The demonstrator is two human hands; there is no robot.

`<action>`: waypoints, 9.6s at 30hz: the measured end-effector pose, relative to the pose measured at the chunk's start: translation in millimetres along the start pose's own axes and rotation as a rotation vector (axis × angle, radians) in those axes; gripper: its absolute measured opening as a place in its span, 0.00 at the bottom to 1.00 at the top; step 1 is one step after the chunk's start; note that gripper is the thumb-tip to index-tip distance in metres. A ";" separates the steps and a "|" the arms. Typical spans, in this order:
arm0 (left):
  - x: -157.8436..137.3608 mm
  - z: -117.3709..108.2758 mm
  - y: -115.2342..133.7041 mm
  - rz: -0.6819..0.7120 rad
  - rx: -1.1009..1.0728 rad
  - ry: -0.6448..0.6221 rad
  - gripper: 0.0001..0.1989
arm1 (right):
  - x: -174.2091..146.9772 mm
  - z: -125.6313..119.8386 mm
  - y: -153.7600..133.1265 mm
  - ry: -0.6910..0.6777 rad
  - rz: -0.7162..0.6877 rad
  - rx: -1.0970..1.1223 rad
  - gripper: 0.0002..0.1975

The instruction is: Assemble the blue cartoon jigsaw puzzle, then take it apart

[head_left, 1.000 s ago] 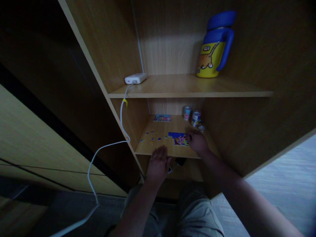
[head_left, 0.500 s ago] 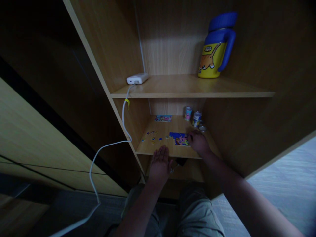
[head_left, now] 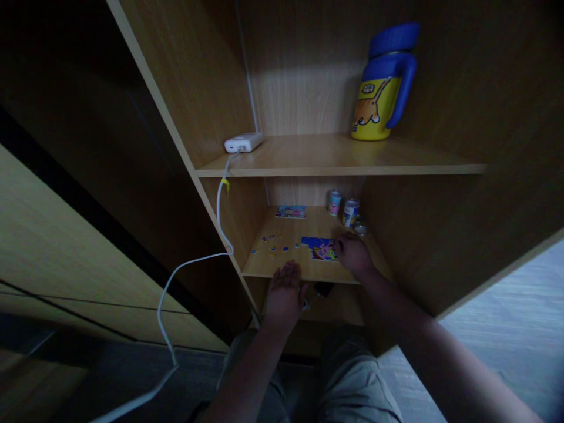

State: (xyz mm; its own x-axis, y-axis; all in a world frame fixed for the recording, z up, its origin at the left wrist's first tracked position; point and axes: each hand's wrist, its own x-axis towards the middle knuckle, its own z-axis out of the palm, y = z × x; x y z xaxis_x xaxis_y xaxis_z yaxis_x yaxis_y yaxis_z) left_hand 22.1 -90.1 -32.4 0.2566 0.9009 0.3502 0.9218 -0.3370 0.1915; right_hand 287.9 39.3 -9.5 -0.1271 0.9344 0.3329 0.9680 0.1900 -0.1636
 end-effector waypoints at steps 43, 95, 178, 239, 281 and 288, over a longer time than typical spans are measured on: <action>-2.4 0.7 0.7 0.028 0.081 0.013 0.29 | -0.1 3.8 0.9 0.041 -0.010 0.032 0.17; -26.2 -5.4 -10.7 0.035 0.041 -0.033 0.30 | -5.9 12.1 14.8 0.091 -0.038 0.204 0.15; 123.0 3.5 -58.7 0.118 -0.231 -0.011 0.08 | 0.4 14.4 17.0 0.136 0.059 0.275 0.13; 149.8 16.7 -70.9 0.177 -0.426 -0.023 0.06 | 1.5 8.4 14.7 0.114 0.044 0.283 0.12; 147.6 17.1 -68.3 0.077 -0.332 0.007 0.06 | 2.1 14.0 17.8 0.123 0.041 0.282 0.12; 145.2 15.0 -66.1 0.087 -0.274 0.014 0.07 | 2.6 16.7 19.8 0.123 0.026 0.290 0.13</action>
State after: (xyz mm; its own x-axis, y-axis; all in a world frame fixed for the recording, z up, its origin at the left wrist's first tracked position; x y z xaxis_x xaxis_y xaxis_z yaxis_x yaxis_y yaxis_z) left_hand 2.8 67.1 -7.9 0.3257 0.8618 0.3888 0.7829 -0.4764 0.4001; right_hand 303.2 50.6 -27.4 -0.0594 0.9000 0.4319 0.8662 0.2615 -0.4259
